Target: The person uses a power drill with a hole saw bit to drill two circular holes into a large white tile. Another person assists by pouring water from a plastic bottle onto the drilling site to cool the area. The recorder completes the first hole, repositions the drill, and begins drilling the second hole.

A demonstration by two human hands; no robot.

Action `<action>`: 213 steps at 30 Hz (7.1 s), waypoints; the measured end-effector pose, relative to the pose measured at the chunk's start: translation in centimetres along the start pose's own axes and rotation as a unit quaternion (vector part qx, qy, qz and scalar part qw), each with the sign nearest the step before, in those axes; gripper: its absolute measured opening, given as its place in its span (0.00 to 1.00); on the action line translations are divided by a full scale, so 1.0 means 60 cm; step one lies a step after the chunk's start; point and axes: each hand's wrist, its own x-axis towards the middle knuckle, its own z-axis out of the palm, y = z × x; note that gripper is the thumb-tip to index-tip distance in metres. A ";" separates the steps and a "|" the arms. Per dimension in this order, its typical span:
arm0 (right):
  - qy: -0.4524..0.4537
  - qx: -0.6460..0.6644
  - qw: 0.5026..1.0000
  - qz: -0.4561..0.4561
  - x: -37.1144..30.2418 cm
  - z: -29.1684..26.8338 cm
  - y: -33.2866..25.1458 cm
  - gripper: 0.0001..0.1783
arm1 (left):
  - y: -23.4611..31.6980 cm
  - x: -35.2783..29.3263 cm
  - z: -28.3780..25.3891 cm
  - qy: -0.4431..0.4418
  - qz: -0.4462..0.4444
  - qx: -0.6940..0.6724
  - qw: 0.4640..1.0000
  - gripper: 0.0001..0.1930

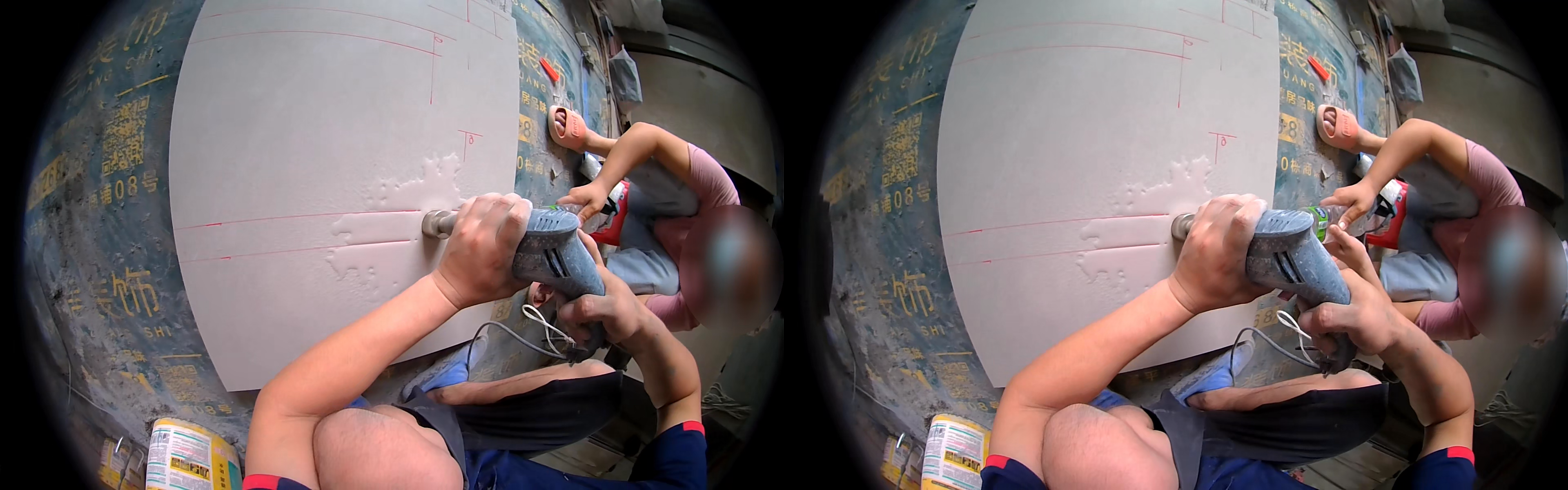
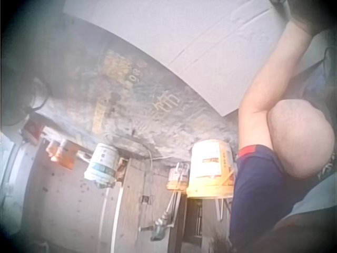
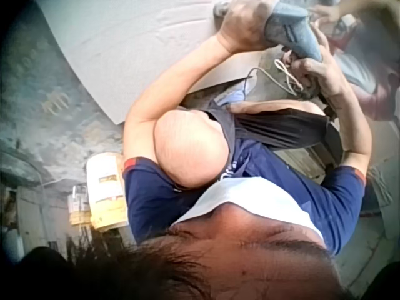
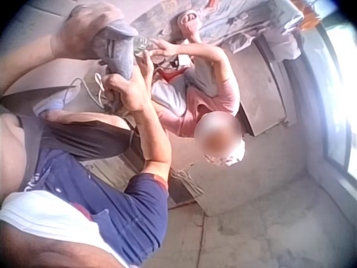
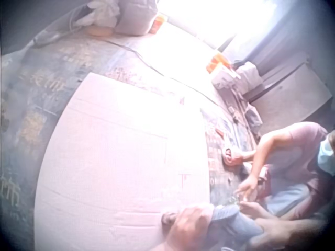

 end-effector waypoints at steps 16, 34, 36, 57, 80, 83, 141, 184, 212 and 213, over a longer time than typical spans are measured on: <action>-0.015 0.126 0.992 -0.025 0.011 -0.022 0.078 0.65 | 0.002 0.001 0.004 -0.075 0.019 0.011 0.997 0.40; -0.046 0.082 0.994 -0.053 0.000 0.006 0.163 0.27 | 0.005 -0.041 0.004 -0.083 0.094 0.040 0.991 0.41; -0.046 0.073 0.995 -0.051 -0.004 0.007 0.168 0.24 | 0.006 -0.046 0.005 -0.070 0.099 0.038 0.992 0.38; 0.004 -0.172 0.982 -0.079 -0.014 0.066 0.154 0.14 | 0.001 -0.090 -0.014 0.024 0.135 0.016 0.990 0.32; -0.044 -0.226 0.973 -0.015 -0.011 0.043 0.018 0.22 | 0.008 -0.058 -0.019 0.072 0.049 0.027 0.996 0.43; -0.041 -0.209 0.977 -0.001 -0.006 0.028 0.011 0.28 | 0.011 -0.046 -0.015 0.069 0.041 0.046 0.996 0.45; 0.008 0.122 0.992 -0.029 -0.003 0.030 0.174 0.28 | 0.008 -0.024 -0.012 -0.134 0.071 -0.003 0.988 0.41; 0.007 -0.311 0.950 0.023 -0.003 0.033 -0.007 0.29 | 0.005 -0.045 -0.017 0.089 0.024 0.028 0.995 0.50; -0.032 0.030 0.997 -0.059 0.002 0.004 0.089 0.21 | 0.004 -0.013 -0.006 -0.061 0.041 0.022 0.997 0.42; -0.031 0.039 0.997 -0.060 0.001 0.008 0.087 0.21 | 0.003 -0.014 -0.007 -0.067 0.032 0.019 0.997 0.40</action>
